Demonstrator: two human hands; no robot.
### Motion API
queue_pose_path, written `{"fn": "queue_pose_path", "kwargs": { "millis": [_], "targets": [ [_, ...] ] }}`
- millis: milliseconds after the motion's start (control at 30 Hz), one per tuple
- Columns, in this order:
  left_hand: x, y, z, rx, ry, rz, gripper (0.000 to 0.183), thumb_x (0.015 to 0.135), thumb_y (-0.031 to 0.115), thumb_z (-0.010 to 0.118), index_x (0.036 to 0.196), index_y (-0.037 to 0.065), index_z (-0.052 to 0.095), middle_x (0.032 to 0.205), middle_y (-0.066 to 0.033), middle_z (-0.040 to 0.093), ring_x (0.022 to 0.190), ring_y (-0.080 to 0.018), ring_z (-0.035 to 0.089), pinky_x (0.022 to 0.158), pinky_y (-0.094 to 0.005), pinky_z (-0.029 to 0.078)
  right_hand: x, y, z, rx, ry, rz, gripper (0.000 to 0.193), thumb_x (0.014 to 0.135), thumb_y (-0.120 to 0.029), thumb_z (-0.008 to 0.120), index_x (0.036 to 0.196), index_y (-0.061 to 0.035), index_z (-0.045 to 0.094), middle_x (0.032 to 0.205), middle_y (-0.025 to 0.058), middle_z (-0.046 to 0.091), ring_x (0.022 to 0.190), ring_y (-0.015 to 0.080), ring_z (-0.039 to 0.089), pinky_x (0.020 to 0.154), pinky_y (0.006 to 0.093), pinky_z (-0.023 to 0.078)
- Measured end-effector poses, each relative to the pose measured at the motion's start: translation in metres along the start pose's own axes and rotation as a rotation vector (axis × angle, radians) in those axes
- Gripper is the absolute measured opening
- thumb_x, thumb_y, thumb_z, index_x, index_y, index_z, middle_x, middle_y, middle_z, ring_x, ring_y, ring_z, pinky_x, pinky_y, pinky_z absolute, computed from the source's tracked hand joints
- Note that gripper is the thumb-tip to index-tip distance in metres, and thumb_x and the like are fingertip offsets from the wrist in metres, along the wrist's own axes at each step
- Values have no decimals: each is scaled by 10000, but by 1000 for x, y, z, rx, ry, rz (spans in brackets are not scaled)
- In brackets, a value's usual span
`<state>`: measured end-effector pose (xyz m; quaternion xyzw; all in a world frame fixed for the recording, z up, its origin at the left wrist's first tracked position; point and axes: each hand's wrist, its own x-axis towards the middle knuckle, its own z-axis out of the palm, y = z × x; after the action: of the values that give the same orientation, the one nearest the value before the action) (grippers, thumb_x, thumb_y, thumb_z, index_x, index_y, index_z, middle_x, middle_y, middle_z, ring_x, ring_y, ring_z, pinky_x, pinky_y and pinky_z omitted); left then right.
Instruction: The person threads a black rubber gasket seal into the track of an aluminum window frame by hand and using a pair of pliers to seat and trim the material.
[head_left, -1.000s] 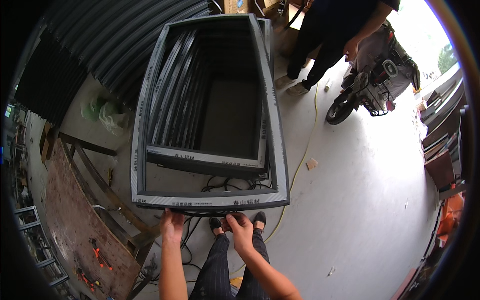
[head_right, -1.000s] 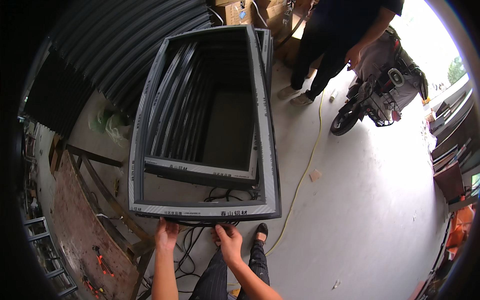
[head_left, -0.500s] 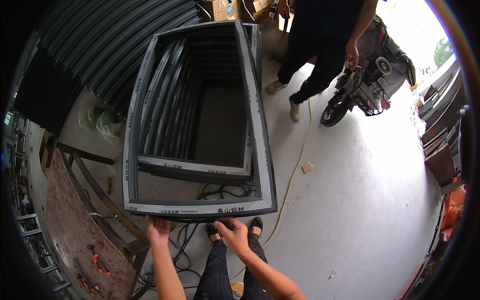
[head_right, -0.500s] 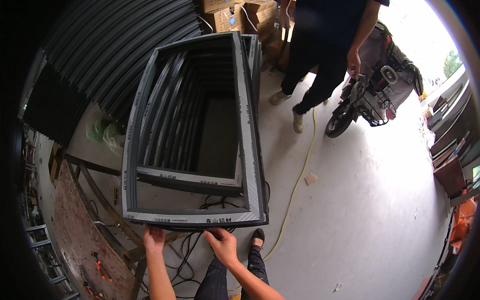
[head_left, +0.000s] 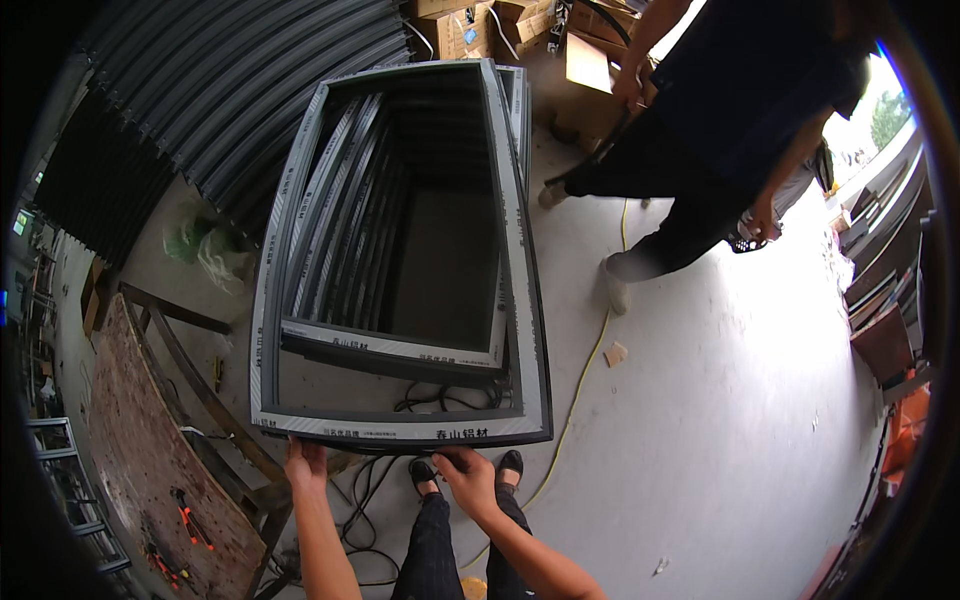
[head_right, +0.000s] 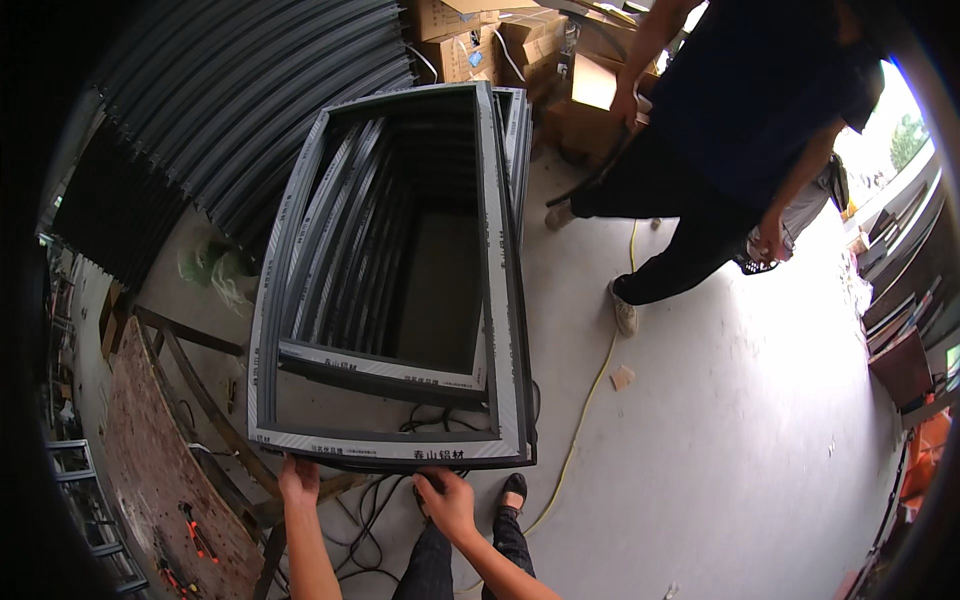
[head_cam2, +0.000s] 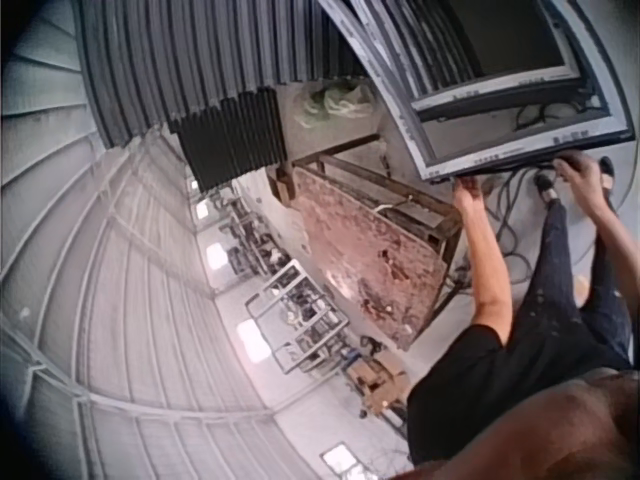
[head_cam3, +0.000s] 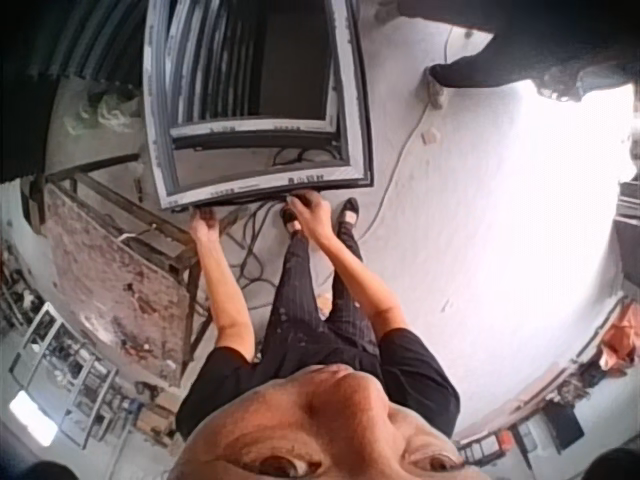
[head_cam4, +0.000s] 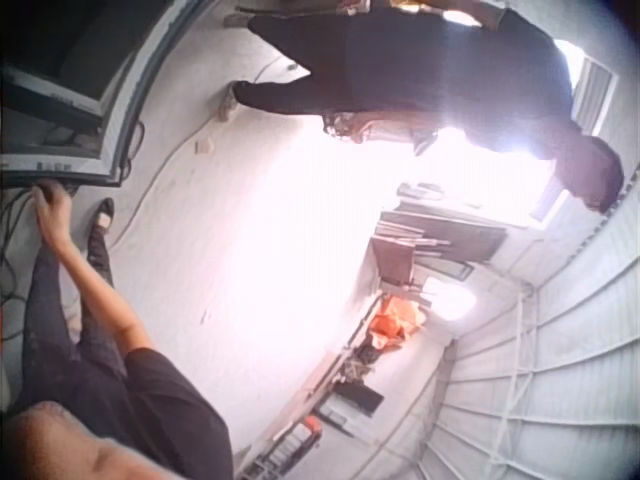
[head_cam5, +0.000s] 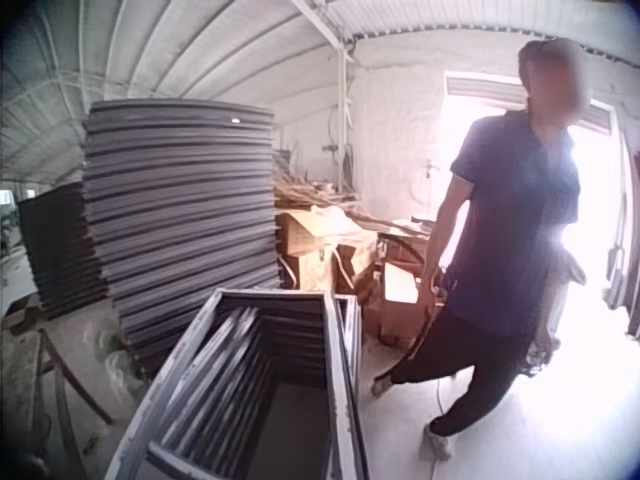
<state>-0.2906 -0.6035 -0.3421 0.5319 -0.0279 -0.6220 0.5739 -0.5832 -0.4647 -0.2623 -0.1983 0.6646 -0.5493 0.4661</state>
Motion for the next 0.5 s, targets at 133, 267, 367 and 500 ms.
{"fn": "queue_pose_path", "kwargs": {
  "millis": [133,267,367,500],
  "targets": [
    [-21,-3,7,15,-122,3,317,980,177,518,1271,52,501,1148,-79,624,1081,-252,604,944,-422,509,2,5,1,-135,44,-93,180,833,-162,698,952,-27,686,769,108,680,676,206,657,626,310,497],
    [-18,-8,20,115,88,61,304,975,187,533,1251,62,524,1114,-53,637,1020,-227,630,870,-388,546,4,10,3,-398,72,-317,167,811,-167,705,939,-63,680,817,117,665,734,285,639,653,359,500],
    [-16,-7,25,163,188,46,287,972,204,544,1230,80,544,1093,-41,644,975,-208,645,805,-356,565,2,10,3,-494,82,-421,167,798,-168,709,935,-79,673,824,112,655,757,309,622,661,386,496],
    [-26,-4,25,150,97,-18,273,973,221,542,1217,98,550,1082,-34,644,976,-194,641,814,-348,556,2,7,0,-507,86,-420,167,799,-172,712,935,-81,679,835,108,661,763,309,627,662,389,498]
  ]
}}
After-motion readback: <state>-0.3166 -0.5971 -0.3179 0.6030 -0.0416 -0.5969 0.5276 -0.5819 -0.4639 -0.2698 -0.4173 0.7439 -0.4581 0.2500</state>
